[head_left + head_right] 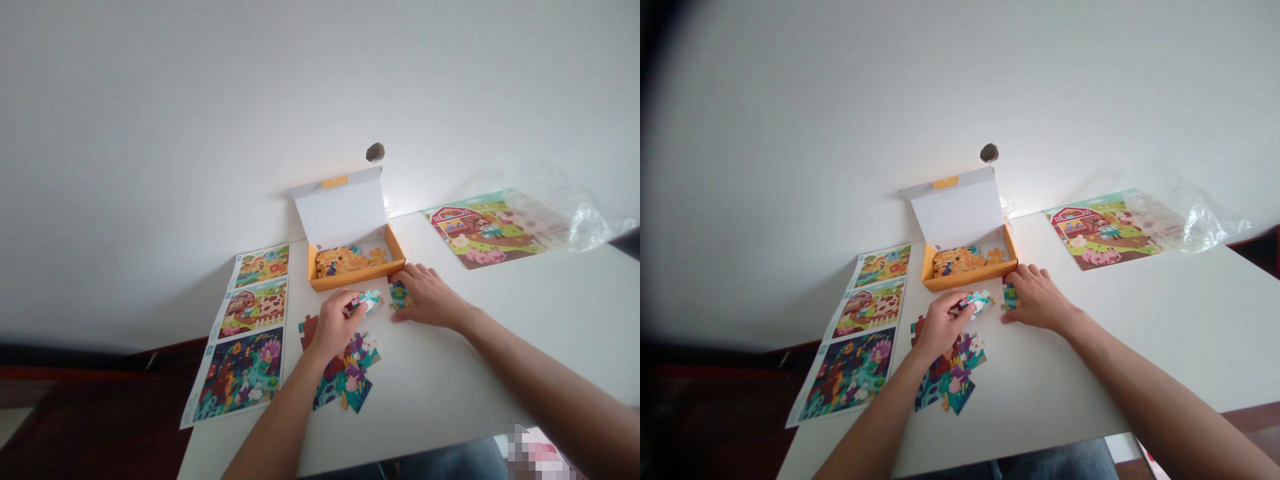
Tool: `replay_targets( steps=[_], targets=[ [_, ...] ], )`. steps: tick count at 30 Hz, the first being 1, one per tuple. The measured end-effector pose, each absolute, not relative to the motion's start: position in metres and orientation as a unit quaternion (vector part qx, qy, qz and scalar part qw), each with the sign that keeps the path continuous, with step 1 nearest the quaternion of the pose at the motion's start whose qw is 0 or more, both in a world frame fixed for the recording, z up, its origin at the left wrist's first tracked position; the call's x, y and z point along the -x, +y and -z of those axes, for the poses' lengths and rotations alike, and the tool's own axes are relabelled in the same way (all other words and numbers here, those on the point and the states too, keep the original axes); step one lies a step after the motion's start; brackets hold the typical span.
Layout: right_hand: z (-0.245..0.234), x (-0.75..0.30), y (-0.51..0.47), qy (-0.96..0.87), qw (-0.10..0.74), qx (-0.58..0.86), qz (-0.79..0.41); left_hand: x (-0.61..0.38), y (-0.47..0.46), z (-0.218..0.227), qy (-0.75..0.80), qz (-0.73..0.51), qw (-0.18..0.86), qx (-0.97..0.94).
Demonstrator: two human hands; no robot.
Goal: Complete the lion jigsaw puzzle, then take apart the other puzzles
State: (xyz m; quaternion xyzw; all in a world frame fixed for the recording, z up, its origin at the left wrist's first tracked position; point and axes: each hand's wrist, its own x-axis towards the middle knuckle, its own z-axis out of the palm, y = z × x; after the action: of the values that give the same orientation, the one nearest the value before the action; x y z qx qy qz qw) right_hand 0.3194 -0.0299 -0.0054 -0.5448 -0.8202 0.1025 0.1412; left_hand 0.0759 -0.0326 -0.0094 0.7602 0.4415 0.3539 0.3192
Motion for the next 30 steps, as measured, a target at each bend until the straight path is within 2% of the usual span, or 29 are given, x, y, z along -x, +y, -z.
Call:
replay_targets(
  steps=[5, 11, 30],
  targets=[
    [0.004, -0.319, -0.030, -0.821, 0.118, 0.544, -0.128, -0.074, -0.029, 0.017, 0.474, -0.362, 0.298, -0.745],
    [0.003, -0.318, -0.032, -0.798, 0.121, 0.585, -0.086, -0.076, -0.028, 0.016, 0.474, -0.364, 0.298, -0.745],
    [-0.003, -0.309, -0.039, -0.853, 0.143, 0.489, -0.116, -0.074, -0.029, 0.015, 0.516, -0.363, 0.321, -0.706]
  ],
)
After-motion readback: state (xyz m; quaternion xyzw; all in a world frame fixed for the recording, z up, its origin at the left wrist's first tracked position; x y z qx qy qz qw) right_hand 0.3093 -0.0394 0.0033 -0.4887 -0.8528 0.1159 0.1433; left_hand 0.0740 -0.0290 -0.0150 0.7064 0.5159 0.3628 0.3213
